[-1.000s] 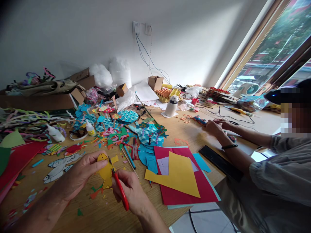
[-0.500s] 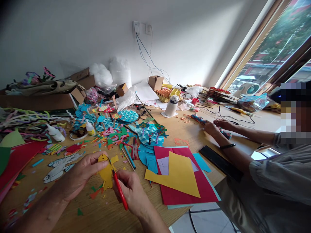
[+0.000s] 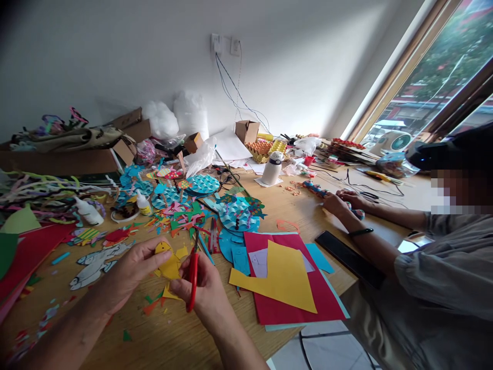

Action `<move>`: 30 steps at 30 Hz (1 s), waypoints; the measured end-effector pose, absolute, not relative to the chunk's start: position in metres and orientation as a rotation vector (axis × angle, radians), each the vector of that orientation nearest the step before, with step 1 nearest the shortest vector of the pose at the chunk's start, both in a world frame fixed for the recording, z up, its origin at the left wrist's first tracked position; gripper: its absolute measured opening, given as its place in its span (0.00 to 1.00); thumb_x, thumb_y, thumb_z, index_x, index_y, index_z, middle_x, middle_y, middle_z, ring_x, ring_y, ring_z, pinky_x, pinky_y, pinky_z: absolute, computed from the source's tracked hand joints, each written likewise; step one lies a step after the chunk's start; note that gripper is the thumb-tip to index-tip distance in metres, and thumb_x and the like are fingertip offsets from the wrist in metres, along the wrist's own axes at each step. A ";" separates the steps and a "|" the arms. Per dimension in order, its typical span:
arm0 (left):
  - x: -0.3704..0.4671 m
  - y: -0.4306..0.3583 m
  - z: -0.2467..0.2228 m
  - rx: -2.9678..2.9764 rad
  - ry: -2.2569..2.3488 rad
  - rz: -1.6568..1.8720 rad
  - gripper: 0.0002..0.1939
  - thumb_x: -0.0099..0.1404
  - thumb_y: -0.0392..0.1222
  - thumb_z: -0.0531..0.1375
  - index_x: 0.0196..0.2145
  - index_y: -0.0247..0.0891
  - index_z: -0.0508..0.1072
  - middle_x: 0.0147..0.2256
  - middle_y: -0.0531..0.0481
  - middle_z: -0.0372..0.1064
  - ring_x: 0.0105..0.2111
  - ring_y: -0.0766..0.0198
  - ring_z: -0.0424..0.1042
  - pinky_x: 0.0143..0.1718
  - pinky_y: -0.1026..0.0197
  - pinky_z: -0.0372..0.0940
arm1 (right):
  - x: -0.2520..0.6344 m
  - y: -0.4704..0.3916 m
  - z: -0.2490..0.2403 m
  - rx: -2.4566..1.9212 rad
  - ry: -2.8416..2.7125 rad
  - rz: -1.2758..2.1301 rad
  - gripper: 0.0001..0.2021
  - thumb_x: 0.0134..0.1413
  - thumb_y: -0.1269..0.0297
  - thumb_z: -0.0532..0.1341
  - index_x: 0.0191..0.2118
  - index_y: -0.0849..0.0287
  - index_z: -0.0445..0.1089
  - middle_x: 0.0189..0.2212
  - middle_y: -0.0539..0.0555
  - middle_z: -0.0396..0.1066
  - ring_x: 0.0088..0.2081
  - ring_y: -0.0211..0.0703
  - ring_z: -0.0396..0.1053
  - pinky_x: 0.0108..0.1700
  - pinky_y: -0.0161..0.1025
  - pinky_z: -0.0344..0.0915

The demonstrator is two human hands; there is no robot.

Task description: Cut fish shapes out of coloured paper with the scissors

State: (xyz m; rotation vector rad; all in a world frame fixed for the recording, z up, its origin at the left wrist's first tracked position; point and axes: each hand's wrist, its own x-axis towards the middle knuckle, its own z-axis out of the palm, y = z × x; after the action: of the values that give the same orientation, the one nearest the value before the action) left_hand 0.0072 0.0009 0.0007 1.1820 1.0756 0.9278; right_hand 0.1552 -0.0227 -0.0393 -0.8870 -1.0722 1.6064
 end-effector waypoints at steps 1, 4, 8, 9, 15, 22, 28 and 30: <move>0.007 0.001 -0.001 1.186 1.076 0.925 0.09 0.53 0.45 0.60 0.22 0.39 0.66 0.20 0.56 0.62 0.25 0.63 0.64 0.28 0.63 0.60 | 0.153 -0.022 -0.039 -0.911 -1.044 1.602 0.21 0.31 0.55 0.70 0.30 0.58 0.61 0.24 0.46 0.60 0.24 0.34 0.57 0.26 0.30 0.55; 0.004 0.002 -0.005 1.183 1.061 0.927 0.10 0.56 0.45 0.58 0.22 0.39 0.66 0.21 0.56 0.61 0.25 0.65 0.62 0.28 0.64 0.58 | 0.150 -0.019 -0.043 -0.963 -0.976 1.557 0.20 0.33 0.57 0.69 0.28 0.58 0.60 0.21 0.44 0.58 0.21 0.31 0.53 0.23 0.29 0.52; -0.003 0.007 -0.009 1.245 1.105 0.897 0.11 0.58 0.46 0.56 0.21 0.38 0.65 0.21 0.57 0.59 0.24 0.66 0.58 0.28 0.65 0.56 | 0.152 -0.014 -0.051 -0.987 -0.939 1.546 0.20 0.32 0.57 0.69 0.28 0.59 0.60 0.19 0.43 0.57 0.20 0.31 0.51 0.22 0.29 0.49; -0.004 0.009 -0.010 1.286 1.128 0.874 0.12 0.57 0.46 0.56 0.21 0.38 0.65 0.21 0.57 0.59 0.24 0.66 0.58 0.28 0.64 0.55 | 0.153 -0.013 -0.053 -0.989 -0.937 1.547 0.20 0.32 0.57 0.70 0.28 0.59 0.60 0.18 0.43 0.57 0.20 0.31 0.52 0.22 0.29 0.49; -0.014 0.016 -0.018 1.401 1.249 0.825 0.09 0.53 0.43 0.58 0.20 0.37 0.65 0.19 0.58 0.57 0.22 0.68 0.56 0.26 0.65 0.52 | 0.153 -0.011 -0.060 -1.022 -0.953 1.535 0.19 0.33 0.57 0.69 0.28 0.59 0.60 0.20 0.44 0.58 0.20 0.31 0.53 0.22 0.29 0.50; -0.035 0.023 -0.023 1.542 1.405 0.818 0.10 0.52 0.45 0.56 0.19 0.38 0.67 0.18 0.58 0.58 0.22 0.66 0.59 0.26 0.65 0.54 | 0.153 -0.008 -0.075 -1.070 -1.022 1.471 0.17 0.36 0.58 0.67 0.28 0.59 0.60 0.21 0.44 0.57 0.20 0.32 0.53 0.22 0.29 0.51; -0.106 0.036 -0.014 1.572 1.887 0.808 0.08 0.54 0.44 0.54 0.27 0.39 0.69 0.12 0.60 0.55 0.15 0.65 0.56 0.19 0.65 0.48 | 0.154 -0.006 -0.086 -1.096 -1.084 1.426 0.16 0.34 0.60 0.68 0.27 0.58 0.61 0.21 0.46 0.58 0.22 0.34 0.54 0.22 0.30 0.52; -0.134 0.033 -0.005 1.568 2.044 0.757 0.08 0.55 0.43 0.53 0.30 0.37 0.68 0.11 0.60 0.57 0.17 0.64 0.59 0.20 0.65 0.48 | 0.154 -0.006 -0.087 -1.103 -1.110 1.408 0.16 0.34 0.61 0.68 0.27 0.59 0.61 0.20 0.45 0.58 0.22 0.34 0.54 0.23 0.30 0.52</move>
State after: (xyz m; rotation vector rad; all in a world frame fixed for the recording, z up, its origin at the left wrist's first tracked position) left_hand -0.1345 0.0332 -0.0047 1.5683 2.0438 0.7568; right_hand 0.1538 -0.0063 -0.0869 -1.1034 -1.1098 1.4080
